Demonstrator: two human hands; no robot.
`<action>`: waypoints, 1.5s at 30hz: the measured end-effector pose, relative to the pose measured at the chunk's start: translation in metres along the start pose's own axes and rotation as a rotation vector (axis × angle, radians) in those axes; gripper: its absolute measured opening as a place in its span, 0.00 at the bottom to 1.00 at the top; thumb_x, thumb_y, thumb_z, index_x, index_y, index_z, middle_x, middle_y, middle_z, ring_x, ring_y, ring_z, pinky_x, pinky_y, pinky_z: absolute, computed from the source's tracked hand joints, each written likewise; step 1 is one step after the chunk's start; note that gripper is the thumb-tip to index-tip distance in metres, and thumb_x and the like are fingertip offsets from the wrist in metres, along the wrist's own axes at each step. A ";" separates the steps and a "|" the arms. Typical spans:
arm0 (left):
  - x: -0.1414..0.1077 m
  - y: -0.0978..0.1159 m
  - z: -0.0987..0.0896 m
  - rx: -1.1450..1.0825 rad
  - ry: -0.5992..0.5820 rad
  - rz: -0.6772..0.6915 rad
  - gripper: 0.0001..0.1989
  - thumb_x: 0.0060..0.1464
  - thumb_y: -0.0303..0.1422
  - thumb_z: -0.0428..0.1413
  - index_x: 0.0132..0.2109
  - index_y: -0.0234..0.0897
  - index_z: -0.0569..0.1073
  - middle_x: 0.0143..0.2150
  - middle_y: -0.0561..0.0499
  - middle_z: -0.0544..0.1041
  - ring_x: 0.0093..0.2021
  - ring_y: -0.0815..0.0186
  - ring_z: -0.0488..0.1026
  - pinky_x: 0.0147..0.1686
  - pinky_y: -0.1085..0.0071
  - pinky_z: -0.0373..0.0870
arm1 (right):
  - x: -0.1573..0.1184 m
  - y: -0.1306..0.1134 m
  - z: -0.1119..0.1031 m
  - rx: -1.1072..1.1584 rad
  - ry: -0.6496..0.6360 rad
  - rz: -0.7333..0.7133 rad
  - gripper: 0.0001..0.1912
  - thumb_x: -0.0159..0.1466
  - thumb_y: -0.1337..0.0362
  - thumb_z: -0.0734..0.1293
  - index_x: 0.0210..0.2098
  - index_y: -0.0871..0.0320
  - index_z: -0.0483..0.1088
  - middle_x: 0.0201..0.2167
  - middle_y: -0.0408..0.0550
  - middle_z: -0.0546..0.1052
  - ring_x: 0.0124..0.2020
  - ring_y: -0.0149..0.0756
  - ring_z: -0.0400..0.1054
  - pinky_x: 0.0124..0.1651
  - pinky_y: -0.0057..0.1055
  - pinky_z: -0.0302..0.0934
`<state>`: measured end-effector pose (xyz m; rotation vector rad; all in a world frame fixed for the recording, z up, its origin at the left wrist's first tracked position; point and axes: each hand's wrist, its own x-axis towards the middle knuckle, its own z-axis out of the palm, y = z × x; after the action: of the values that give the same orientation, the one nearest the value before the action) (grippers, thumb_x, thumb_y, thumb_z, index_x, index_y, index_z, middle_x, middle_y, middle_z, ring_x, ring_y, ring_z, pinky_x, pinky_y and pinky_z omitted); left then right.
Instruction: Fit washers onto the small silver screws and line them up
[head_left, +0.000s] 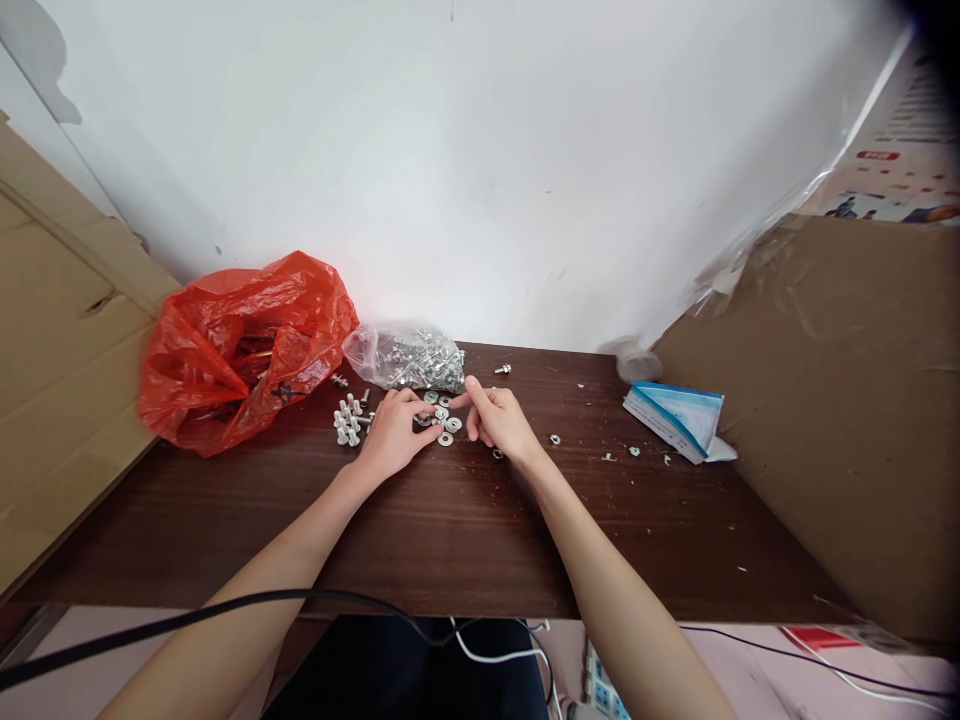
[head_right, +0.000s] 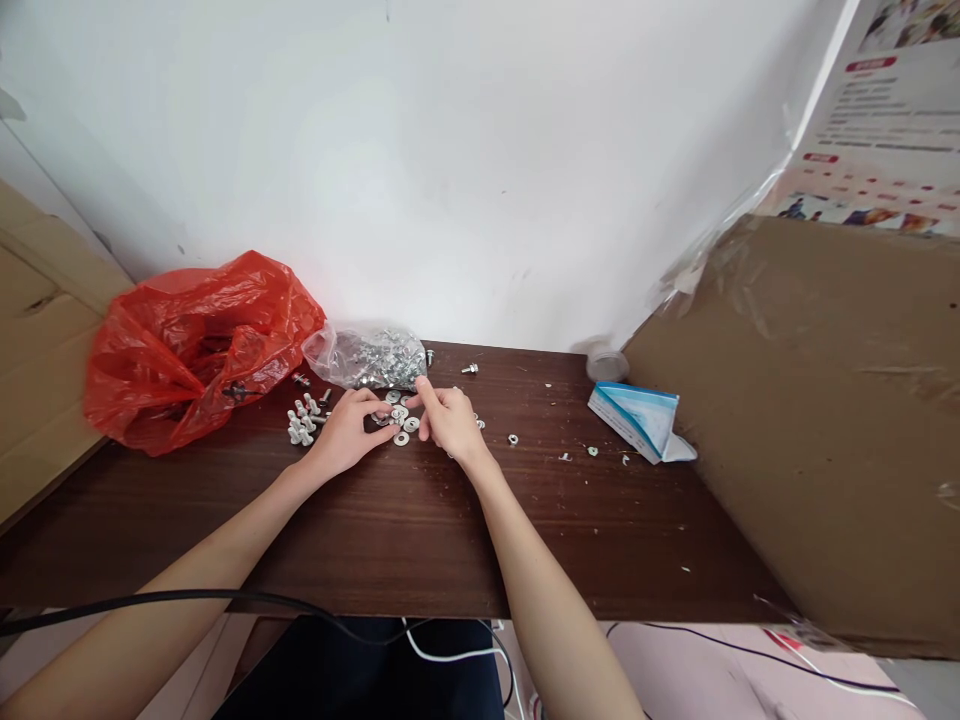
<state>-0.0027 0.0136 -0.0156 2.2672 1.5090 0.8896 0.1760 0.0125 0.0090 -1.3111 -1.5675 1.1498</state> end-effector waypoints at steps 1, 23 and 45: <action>0.000 0.000 0.000 -0.001 -0.005 -0.002 0.08 0.50 0.35 0.60 0.38 0.37 0.78 0.36 0.48 0.72 0.41 0.59 0.66 0.46 0.61 0.65 | 0.000 -0.001 0.001 0.050 -0.031 0.012 0.33 0.65 0.41 0.54 0.39 0.64 0.75 0.10 0.40 0.68 0.09 0.24 0.52 0.16 0.23 0.49; 0.000 0.000 0.000 0.020 -0.003 0.008 0.09 0.50 0.35 0.60 0.39 0.38 0.79 0.36 0.48 0.72 0.41 0.59 0.66 0.44 0.61 0.65 | -0.002 -0.002 0.001 0.097 -0.085 0.122 0.35 0.65 0.42 0.54 0.20 0.65 0.73 0.08 0.44 0.66 0.08 0.22 0.51 0.13 0.23 0.45; 0.000 0.002 -0.002 0.011 -0.012 0.003 0.08 0.50 0.34 0.60 0.38 0.37 0.78 0.35 0.49 0.72 0.40 0.59 0.67 0.44 0.62 0.65 | 0.002 0.003 -0.002 0.063 -0.036 0.070 0.33 0.64 0.43 0.57 0.20 0.64 0.74 0.08 0.41 0.64 0.09 0.21 0.50 0.15 0.22 0.45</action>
<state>-0.0022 0.0131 -0.0134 2.2797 1.5094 0.8687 0.1782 0.0152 0.0071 -1.3196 -1.5089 1.2625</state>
